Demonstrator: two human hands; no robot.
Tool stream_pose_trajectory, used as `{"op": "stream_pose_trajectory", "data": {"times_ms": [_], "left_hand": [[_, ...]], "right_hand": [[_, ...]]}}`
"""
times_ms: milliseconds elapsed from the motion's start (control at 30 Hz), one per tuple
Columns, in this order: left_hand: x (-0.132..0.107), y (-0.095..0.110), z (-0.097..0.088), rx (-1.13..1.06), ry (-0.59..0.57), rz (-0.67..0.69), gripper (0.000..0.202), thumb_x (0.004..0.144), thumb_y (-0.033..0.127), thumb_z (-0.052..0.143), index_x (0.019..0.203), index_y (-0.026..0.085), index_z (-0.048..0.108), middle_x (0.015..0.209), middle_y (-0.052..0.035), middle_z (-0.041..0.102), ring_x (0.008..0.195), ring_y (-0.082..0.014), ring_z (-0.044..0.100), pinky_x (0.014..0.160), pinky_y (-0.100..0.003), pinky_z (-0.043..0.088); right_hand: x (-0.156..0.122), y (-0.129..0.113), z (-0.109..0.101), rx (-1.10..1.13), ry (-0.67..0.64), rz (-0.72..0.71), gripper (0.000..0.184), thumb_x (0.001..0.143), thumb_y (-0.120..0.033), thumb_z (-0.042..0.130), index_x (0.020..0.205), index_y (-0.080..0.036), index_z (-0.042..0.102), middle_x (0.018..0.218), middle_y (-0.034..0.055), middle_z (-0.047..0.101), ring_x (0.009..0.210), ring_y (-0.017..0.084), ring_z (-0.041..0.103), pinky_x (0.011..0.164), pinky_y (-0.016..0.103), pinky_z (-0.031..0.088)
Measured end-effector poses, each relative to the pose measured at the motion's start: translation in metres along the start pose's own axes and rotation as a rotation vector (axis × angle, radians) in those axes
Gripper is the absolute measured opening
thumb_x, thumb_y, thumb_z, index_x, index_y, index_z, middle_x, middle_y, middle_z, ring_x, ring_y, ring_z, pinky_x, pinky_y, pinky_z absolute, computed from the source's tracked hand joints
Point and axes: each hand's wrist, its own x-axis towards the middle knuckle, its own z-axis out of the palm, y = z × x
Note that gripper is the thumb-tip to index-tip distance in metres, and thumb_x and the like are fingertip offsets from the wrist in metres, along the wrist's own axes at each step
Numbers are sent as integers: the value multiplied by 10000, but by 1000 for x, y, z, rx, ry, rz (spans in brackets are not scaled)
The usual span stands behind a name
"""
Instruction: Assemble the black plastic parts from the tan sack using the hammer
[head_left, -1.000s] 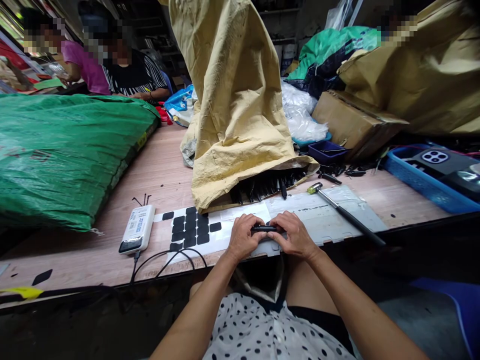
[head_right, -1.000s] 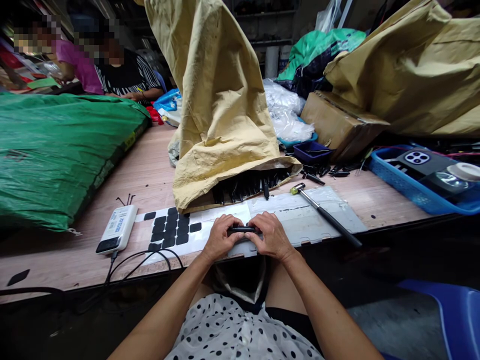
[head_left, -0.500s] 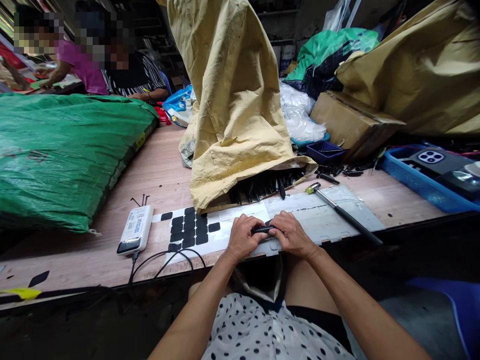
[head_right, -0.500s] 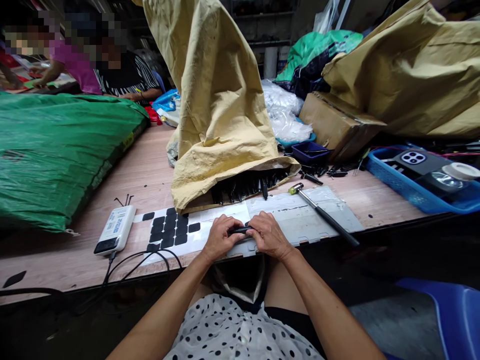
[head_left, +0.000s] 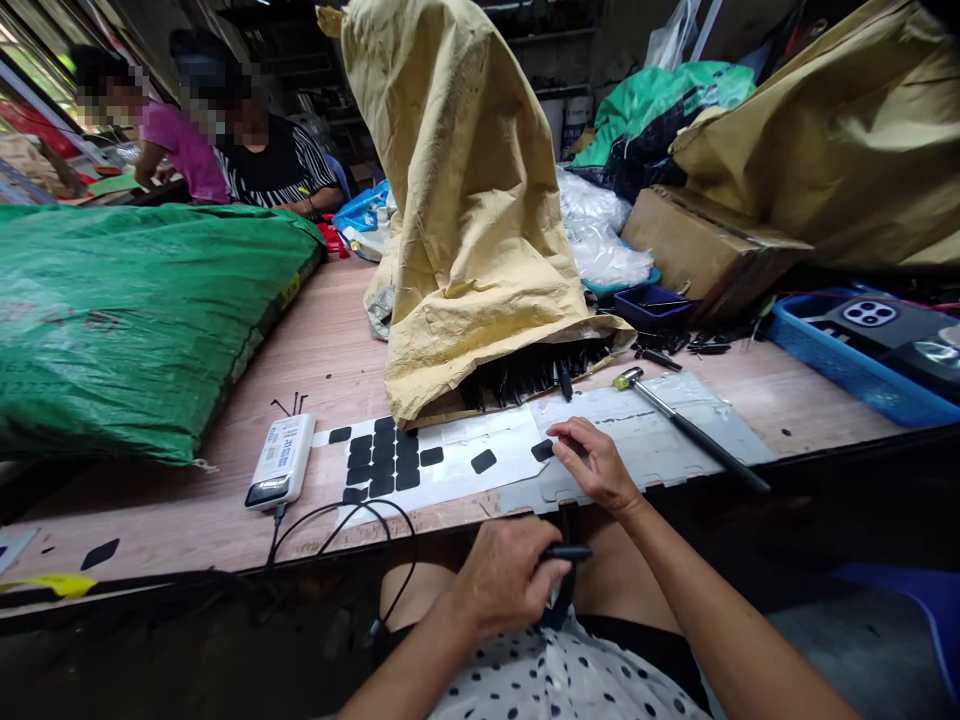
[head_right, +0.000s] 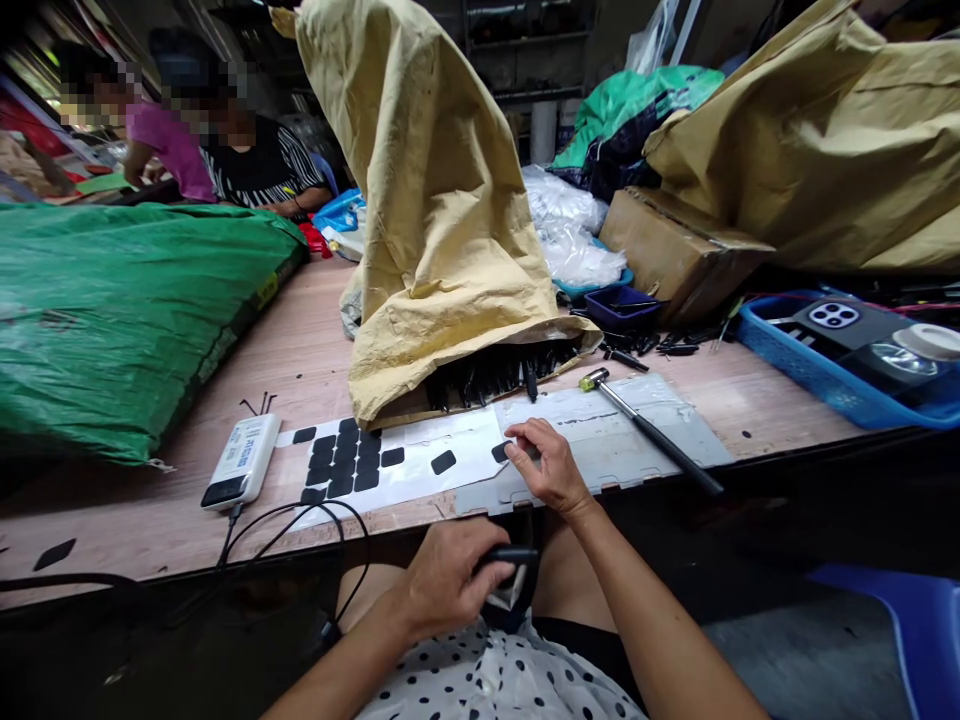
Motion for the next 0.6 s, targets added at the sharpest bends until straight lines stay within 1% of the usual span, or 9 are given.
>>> {"op": "stream_pose_trajectory", "data": {"times_ms": [133, 200, 233, 300, 333, 400, 500, 533, 600], "left_hand": [[-21, -17, 39, 72, -91, -350, 234, 891, 322, 602, 1098, 240, 674, 942, -46, 759, 868, -238, 709, 727, -302, 477], [-22, -20, 46, 112, -140, -464, 332, 864, 355, 634, 1170, 233, 674, 945, -68, 770, 905, -277, 722, 747, -328, 494], [-20, -19, 44, 113, -163, -470, 355, 841, 366, 659, 1169, 233, 685, 927, -71, 773, 898, -284, 724, 742, -330, 497], [-10, -11, 29, 63, -157, -409, 304, 815, 371, 683, 1088, 243, 724, 850, -48, 768, 819, -256, 721, 704, -307, 492], [-2, -7, 16, 25, -105, -372, 251, 826, 367, 670, 1038, 250, 737, 800, -29, 758, 762, -226, 711, 681, -289, 484], [21, -4, -17, -30, 107, -358, 218, 867, 348, 613, 1012, 252, 744, 721, -1, 734, 662, -176, 676, 653, -262, 469], [65, -24, -68, 90, 554, -508, 253, 896, 283, 537, 1041, 217, 733, 790, -32, 749, 742, -182, 690, 725, -270, 483], [79, -36, -81, 130, 631, -589, 256, 902, 279, 520, 1021, 207, 736, 847, -58, 761, 811, -202, 704, 760, -284, 490], [102, -61, -100, 178, 623, -768, 264, 890, 282, 521, 973, 180, 750, 937, -128, 771, 926, -277, 715, 797, -339, 502]], "right_hand": [[0, 0, 1, -18, 0, -12, 163, 941, -312, 579, 1046, -219, 662, 845, 46, 597, 819, 204, 549, 769, 379, 467], [1, 0, 2, -30, 7, -24, 152, 932, -307, 587, 1028, -218, 665, 827, 43, 597, 805, 203, 548, 760, 375, 465], [1, -1, 2, -35, 10, -28, 148, 928, -304, 591, 1022, -218, 666, 818, 41, 595, 798, 202, 548, 755, 373, 464], [1, -1, 2, -41, 11, -34, 144, 922, -297, 594, 1016, -216, 667, 800, 36, 590, 788, 201, 548, 746, 367, 461], [1, -1, 3, -45, 10, -36, 144, 919, -294, 596, 1016, -216, 667, 794, 34, 588, 786, 201, 548, 743, 365, 460], [1, -1, 3, -53, 7, -38, 143, 910, -288, 603, 1017, -215, 666, 784, 30, 587, 783, 200, 547, 740, 362, 458], [1, 0, 3, -53, 13, -34, 135, 896, -279, 615, 1002, -214, 667, 774, 27, 582, 780, 200, 546, 728, 357, 458], [1, 0, 3, -51, 16, -33, 129, 894, -275, 615, 995, -214, 667, 771, 26, 578, 778, 199, 546, 725, 355, 458], [1, 1, 3, -45, 20, -30, 120, 894, -265, 611, 987, -214, 666, 772, 25, 576, 778, 196, 548, 727, 354, 461]]}}
